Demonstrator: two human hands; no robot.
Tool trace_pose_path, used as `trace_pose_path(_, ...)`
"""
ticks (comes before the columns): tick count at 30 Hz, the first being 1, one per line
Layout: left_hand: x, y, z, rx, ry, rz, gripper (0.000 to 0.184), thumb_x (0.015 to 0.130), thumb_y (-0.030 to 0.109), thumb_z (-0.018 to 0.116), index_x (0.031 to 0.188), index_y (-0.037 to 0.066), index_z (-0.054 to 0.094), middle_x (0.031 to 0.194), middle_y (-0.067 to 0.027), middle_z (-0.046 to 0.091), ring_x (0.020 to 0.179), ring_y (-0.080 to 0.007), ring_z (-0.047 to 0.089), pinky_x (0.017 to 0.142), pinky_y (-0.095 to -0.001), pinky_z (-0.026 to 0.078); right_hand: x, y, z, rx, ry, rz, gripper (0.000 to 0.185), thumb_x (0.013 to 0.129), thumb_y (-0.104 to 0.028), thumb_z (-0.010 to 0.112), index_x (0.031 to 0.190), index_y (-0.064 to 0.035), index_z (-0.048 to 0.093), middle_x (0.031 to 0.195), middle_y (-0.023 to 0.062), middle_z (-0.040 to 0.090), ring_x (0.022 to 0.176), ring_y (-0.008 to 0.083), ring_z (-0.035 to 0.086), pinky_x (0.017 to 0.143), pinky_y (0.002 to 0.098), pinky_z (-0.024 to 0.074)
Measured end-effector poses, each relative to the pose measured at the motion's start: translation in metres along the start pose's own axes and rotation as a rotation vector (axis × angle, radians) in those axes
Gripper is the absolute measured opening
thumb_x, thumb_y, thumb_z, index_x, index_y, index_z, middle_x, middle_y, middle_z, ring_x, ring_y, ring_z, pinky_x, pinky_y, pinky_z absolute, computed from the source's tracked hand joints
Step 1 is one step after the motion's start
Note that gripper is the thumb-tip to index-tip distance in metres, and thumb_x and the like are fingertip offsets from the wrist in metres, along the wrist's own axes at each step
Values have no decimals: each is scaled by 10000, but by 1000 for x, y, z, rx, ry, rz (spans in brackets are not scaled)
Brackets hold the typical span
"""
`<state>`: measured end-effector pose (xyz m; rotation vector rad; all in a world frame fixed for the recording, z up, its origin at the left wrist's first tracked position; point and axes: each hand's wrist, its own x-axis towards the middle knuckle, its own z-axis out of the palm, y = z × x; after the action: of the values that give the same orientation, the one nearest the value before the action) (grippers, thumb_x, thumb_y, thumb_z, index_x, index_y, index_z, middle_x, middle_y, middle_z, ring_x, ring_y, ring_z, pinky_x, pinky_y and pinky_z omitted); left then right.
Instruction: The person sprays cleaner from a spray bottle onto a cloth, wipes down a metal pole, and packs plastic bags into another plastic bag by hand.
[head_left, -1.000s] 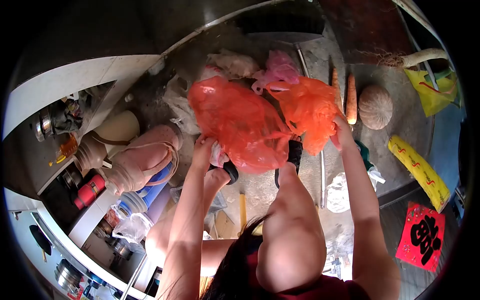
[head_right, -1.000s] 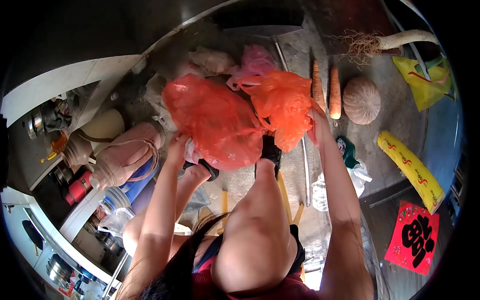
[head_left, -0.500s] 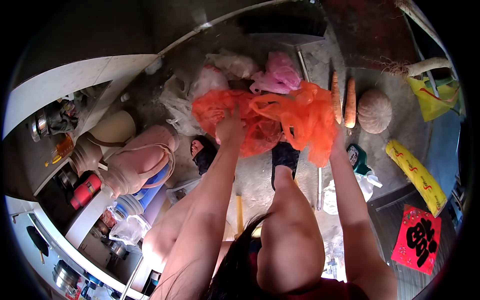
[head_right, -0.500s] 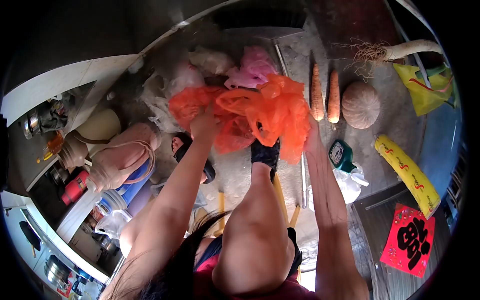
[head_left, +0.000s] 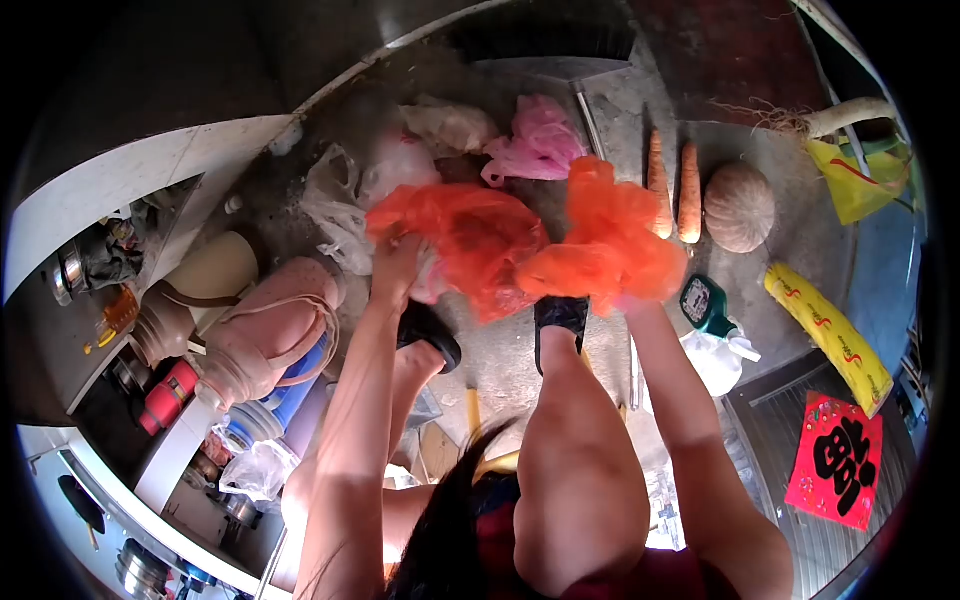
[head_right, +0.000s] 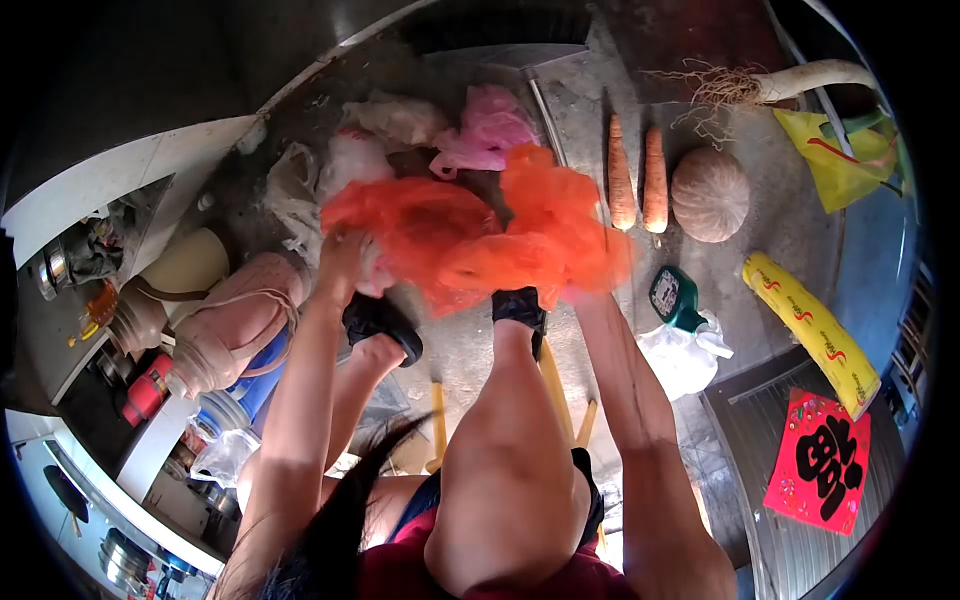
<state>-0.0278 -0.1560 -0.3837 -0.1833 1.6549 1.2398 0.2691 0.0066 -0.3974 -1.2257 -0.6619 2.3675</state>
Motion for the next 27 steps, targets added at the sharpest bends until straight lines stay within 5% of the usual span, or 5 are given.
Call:
trace_pose_path(8, -86, 18, 96, 414, -144, 185, 932, 670, 282, 791, 1395, -11, 286, 1174, -126, 581, 870, -212, 621, 752, -304, 510, 23, 24, -5, -1346, -226, -262, 506, 772, -308, 698, 1206, -95, 549, 1132, 83, 612, 1009, 195, 596, 830, 310, 485)
trace_pose_path(11, -48, -5, 98, 776, -205, 157, 707, 701, 349, 770, 1207, -47, 478, 996, -130, 645, 857, -258, 644, 737, -313, 514, 13, -8, 32, -962, -76, -88, 386, 879, -284, 537, 1177, -39, 545, 1188, 111, 593, 1057, 208, 593, 875, 338, 486)
trace_pose_path(13, -47, 22, 83, 574, 2, -50, 456, 799, 281, 660, 1126, -13, 539, 990, -128, 643, 840, -242, 653, 677, -319, 527, 33, -11, -27, 55, 170, 119, 346, 926, -256, 458, 1153, -9, 541, 1149, 132, 601, 1006, 223, 615, 829, 344, 520)
trace_pose_path(16, -47, 44, 19, 240, 145, 88, 262, 879, 208, 557, 1074, 35, 570, 933, -91, 643, 767, -193, 645, 545, -294, 513, 64, -3, -152, -57, 436, -65, 375, 963, -264, 419, 1217, 5, 478, 1107, 129, 601, 959, 232, 617, 822, 349, 528)
trace_pose_path(27, -62, 29, -6, -76, -275, -152, 354, 848, 171, 611, 1168, 29, 560, 1122, -63, 606, 958, -181, 612, 833, -341, 510, 14, -75, -23, 108, 14, 57, 481, 897, -140, 564, 1337, -43, 395, 1253, 122, 526, 1115, 219, 557, 948, 351, 467)
